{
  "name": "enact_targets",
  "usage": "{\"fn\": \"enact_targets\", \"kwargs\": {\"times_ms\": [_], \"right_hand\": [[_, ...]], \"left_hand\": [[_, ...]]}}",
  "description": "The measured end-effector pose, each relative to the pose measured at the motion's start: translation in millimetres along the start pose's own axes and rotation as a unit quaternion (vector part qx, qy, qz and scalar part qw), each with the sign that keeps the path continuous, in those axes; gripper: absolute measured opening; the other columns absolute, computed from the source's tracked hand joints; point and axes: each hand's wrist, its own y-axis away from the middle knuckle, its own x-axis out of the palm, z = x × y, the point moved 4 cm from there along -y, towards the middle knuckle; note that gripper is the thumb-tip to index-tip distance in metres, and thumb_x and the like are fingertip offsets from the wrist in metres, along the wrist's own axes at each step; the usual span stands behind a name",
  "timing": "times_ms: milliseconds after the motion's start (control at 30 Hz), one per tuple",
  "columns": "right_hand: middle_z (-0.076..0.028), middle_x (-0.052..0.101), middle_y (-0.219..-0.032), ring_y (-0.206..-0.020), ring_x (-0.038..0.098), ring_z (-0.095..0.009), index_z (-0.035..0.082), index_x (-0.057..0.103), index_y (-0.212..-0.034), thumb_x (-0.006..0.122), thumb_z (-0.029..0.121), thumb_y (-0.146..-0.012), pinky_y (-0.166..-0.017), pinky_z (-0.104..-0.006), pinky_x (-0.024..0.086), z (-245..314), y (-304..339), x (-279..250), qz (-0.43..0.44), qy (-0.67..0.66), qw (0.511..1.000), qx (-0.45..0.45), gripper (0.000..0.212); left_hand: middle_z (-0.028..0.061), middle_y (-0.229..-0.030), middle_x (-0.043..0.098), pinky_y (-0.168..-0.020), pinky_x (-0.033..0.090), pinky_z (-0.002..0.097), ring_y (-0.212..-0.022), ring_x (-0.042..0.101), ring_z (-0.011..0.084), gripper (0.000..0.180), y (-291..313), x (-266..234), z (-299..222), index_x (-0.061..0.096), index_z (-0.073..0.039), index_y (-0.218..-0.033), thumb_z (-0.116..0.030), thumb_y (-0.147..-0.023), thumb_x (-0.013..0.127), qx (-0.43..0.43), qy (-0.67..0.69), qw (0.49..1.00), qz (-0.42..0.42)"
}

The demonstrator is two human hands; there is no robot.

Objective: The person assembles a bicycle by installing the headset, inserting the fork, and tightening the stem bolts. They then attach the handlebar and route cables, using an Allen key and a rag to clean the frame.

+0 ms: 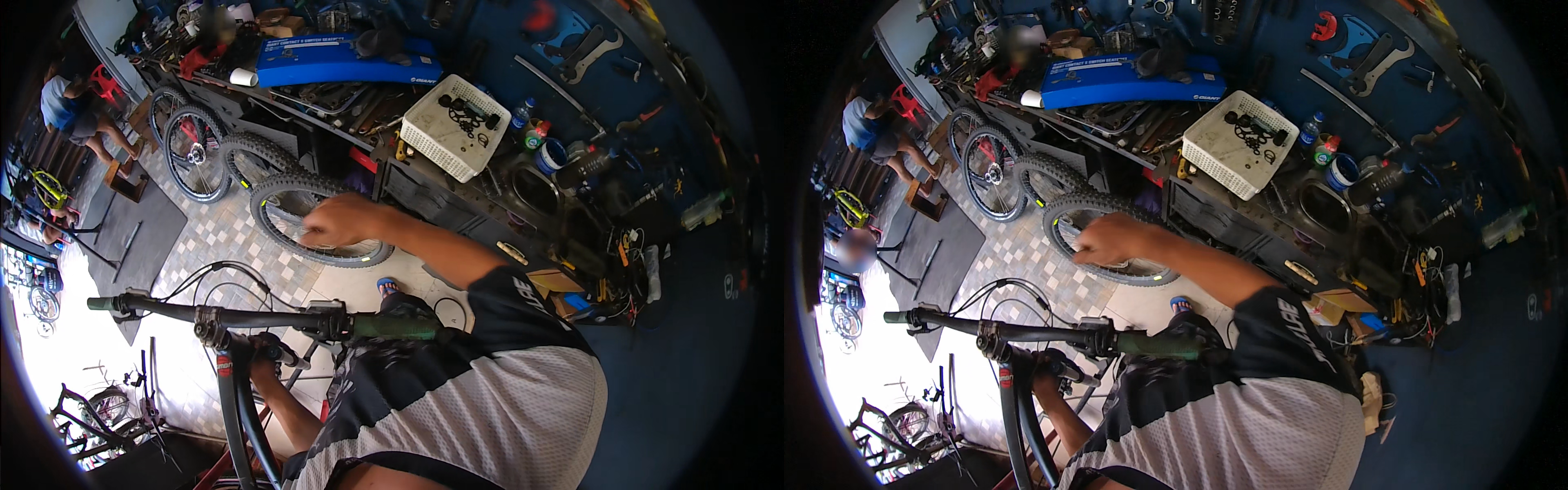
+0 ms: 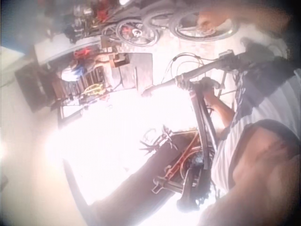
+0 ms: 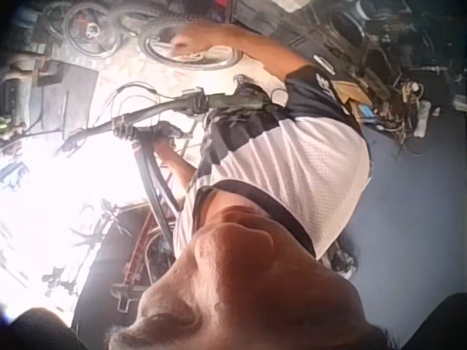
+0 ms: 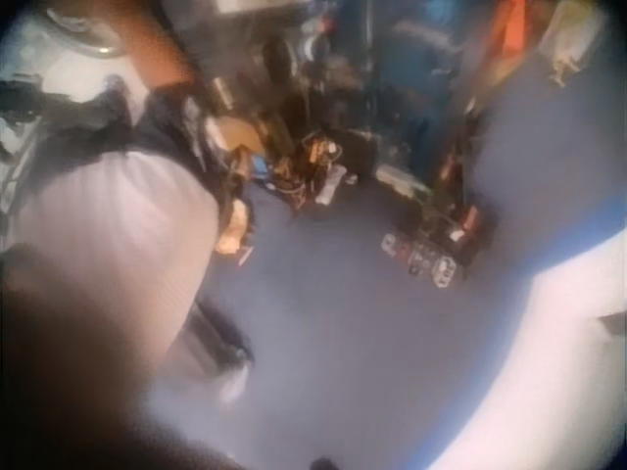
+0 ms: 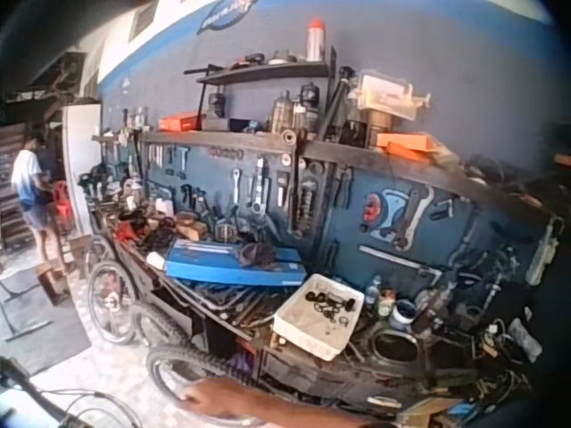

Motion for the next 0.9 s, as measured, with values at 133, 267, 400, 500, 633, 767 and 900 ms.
{"fn": "enact_targets", "kwargs": {"times_ms": [133,267,400,500,633,767,900], "right_hand": [[-0.015,0.074,-0.087,-0.084,0.071,-0.037,0.01,0.074,-0.097,0.067,0.047,-0.096,-0.073,-0.0483,0.053,-95.9,90.5,-29.2,-0.086,-0.014,0.986,0.139,0.038],[-0.015,0.073,-0.085,-0.082,0.071,-0.036,0.007,0.073,-0.097,0.069,0.041,-0.096,-0.072,-0.0469,0.053,-157.0,146.3,-54.4,-0.139,-0.041,0.964,0.221,0.035],[-0.015,0.074,-0.086,-0.081,0.071,-0.035,0.003,0.071,-0.093,0.071,0.032,-0.096,-0.073,-0.0428,0.053,-190.6,141.1,-87.7,-0.201,-0.028,0.958,0.204,0.029],[-0.013,0.073,-0.095,-0.088,0.07,-0.032,0.006,0.07,-0.1,0.071,0.03,-0.096,-0.077,-0.0415,0.054,-204.1,113.8,-111.4,-0.252,0.001,0.95,0.183,0.024],[-0.007,0.071,-0.102,-0.101,0.067,-0.029,0.009,0.073,-0.094,0.068,0.043,-0.097,-0.081,-0.0434,0.055,-210.2,80.8,-119.8,-0.245,0.112,0.943,0.195,0.035],[-0.012,0.067,-0.095,-0.101,0.065,-0.031,0.004,0.073,-0.074,0.06,0.047,-0.102,-0.08,-0.0466,0.056,-199.5,67.7,-78.2,-0.17,0.064,0.972,0.147,0.053],[-0.014,0.068,-0.087,-0.089,0.068,-0.033,0.007,0.076,-0.098,0.063,0.033,-0.101,-0.076,-0.046,0.057,-169.9,99.7,-14.4,-0.287,-0.005,0.958,-0.005,0.028]], "left_hand": [[0.0135,-0.107,0.072,-0.092,0.054,0.0442,-0.098,0.068,0.0284,0.02,5.1,12.3,-4.8,0.07,-0.007,-0.114,-0.017,-0.099,0.061,0.069,-0.129,0.976,-0.16],[0.0097,-0.104,0.071,-0.085,0.056,0.0445,-0.09,0.068,0.0261,0.023,8.2,15.9,-2.0,0.067,-0.007,-0.119,-0.016,-0.098,0.065,0.09,-0.089,0.981,-0.147],[0.0097,-0.098,0.065,-0.08,0.053,0.037,-0.087,0.061,0.0228,0.028,13.8,-2.6,-9.3,0.064,-0.011,-0.112,-0.035,-0.103,0.054,0.13,-0.166,0.926,-0.313],[0.0123,-0.102,0.068,-0.083,0.055,0.0401,-0.092,0.065,0.0253,0.032,13.2,0.9,-17.5,0.066,-0.01,-0.116,-0.037,-0.104,0.053,0.162,-0.419,0.84,-0.306],[0.0125,-0.103,0.068,-0.084,0.055,0.0412,-0.092,0.065,0.0259,0.033,14.6,2.8,-13.1,0.066,-0.01,-0.117,-0.038,-0.103,0.054,0.169,-0.352,0.847,-0.36],[0.0126,-0.104,0.068,-0.084,0.055,0.0423,-0.093,0.065,0.0266,0.034,10.5,17.0,-8.2,0.066,-0.01,-0.117,-0.038,-0.103,0.054,0.158,-0.349,0.838,-0.389],[0.0127,-0.105,0.069,-0.084,0.055,0.0433,-0.094,0.066,0.0272,0.034,2.4,30.9,-5.2,0.066,-0.01,-0.118,-0.039,-0.103,0.054,0.138,-0.368,0.823,-0.41]]}}
